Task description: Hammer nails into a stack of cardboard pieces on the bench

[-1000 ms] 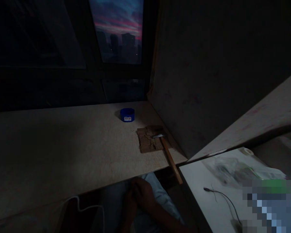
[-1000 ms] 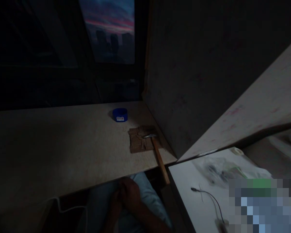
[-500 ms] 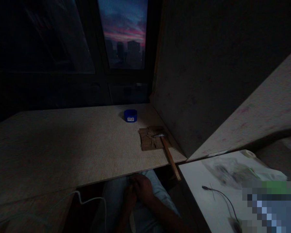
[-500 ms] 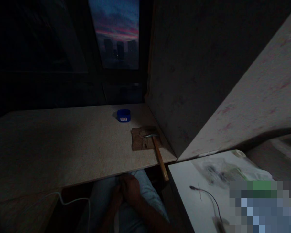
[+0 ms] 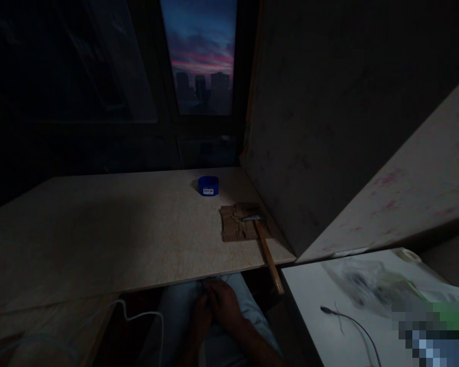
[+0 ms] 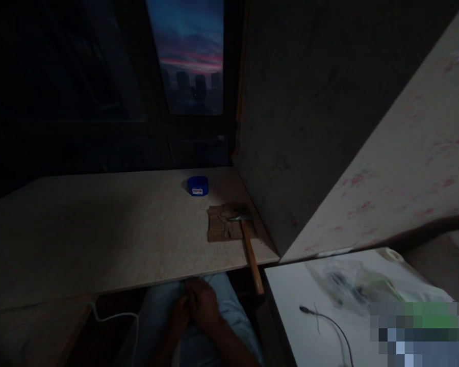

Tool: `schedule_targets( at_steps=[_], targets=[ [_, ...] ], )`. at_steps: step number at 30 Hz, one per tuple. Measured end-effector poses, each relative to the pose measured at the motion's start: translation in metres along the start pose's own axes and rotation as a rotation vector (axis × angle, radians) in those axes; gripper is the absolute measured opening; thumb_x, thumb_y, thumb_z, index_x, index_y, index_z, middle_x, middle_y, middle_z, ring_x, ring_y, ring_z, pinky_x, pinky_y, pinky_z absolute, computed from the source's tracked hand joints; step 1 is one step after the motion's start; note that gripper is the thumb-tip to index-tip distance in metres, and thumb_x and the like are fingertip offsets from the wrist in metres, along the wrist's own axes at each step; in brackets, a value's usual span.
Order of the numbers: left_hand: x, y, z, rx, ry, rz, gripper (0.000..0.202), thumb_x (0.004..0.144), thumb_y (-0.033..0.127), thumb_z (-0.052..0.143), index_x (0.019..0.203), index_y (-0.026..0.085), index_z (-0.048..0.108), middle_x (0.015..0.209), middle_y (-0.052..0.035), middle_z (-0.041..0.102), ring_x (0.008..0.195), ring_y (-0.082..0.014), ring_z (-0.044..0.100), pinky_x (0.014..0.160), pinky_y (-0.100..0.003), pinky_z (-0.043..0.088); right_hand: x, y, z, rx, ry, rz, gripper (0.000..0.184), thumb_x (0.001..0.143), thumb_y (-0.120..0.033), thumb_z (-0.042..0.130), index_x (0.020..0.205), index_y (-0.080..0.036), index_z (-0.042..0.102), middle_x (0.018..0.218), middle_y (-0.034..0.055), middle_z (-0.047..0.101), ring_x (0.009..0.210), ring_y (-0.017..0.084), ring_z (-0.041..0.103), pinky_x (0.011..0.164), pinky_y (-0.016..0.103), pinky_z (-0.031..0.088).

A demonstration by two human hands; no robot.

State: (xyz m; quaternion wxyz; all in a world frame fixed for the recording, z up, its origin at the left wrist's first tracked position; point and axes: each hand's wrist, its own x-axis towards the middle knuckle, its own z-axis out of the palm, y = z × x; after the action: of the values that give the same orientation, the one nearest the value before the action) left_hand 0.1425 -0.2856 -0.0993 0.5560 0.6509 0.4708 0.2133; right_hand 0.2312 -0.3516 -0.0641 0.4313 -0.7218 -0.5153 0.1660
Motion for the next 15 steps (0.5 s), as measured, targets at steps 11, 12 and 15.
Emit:
schedule_targets(
  at_steps=[11,12,15],
  targets=[
    [0.029,0.13,0.04,-0.511,-0.023,0.104,0.042,0.064,0.044,0.075,0.095,0.017,0.067,0.101,-0.0123,0.072,0.088,-0.0237,0.07,0.066,-0.029,0.054,0.033,0.028,-0.174,-0.486,0.222,0.351,0.033,0.095,-0.024,0.05,0.126,-0.016,0.058,0.122,0.0177,0.063,0.114,0.028,0.061,0.093,0.037,0.048],
    [0.039,0.142,0.051,-0.578,-0.079,0.029,0.045,0.062,0.042,0.075,0.098,0.017,0.065,0.107,-0.0135,0.071,0.09,-0.0245,0.07,0.066,-0.029,0.054,0.04,0.035,-0.181,-0.512,0.19,0.384,0.035,0.093,-0.025,0.054,0.126,-0.014,0.058,0.119,0.0182,0.064,0.109,0.029,0.063,0.089,0.035,0.048],
    [0.069,0.162,0.08,-0.553,-0.097,-0.041,0.039,0.062,0.03,0.072,0.096,0.019,0.059,0.107,-0.0102,0.067,0.089,-0.0216,0.069,0.066,-0.028,0.054,0.052,0.05,-0.187,-0.541,0.105,0.434,0.035,0.089,-0.027,0.062,0.121,-0.013,0.059,0.112,0.0182,0.067,0.098,0.028,0.067,0.077,0.031,0.047]
  ],
)
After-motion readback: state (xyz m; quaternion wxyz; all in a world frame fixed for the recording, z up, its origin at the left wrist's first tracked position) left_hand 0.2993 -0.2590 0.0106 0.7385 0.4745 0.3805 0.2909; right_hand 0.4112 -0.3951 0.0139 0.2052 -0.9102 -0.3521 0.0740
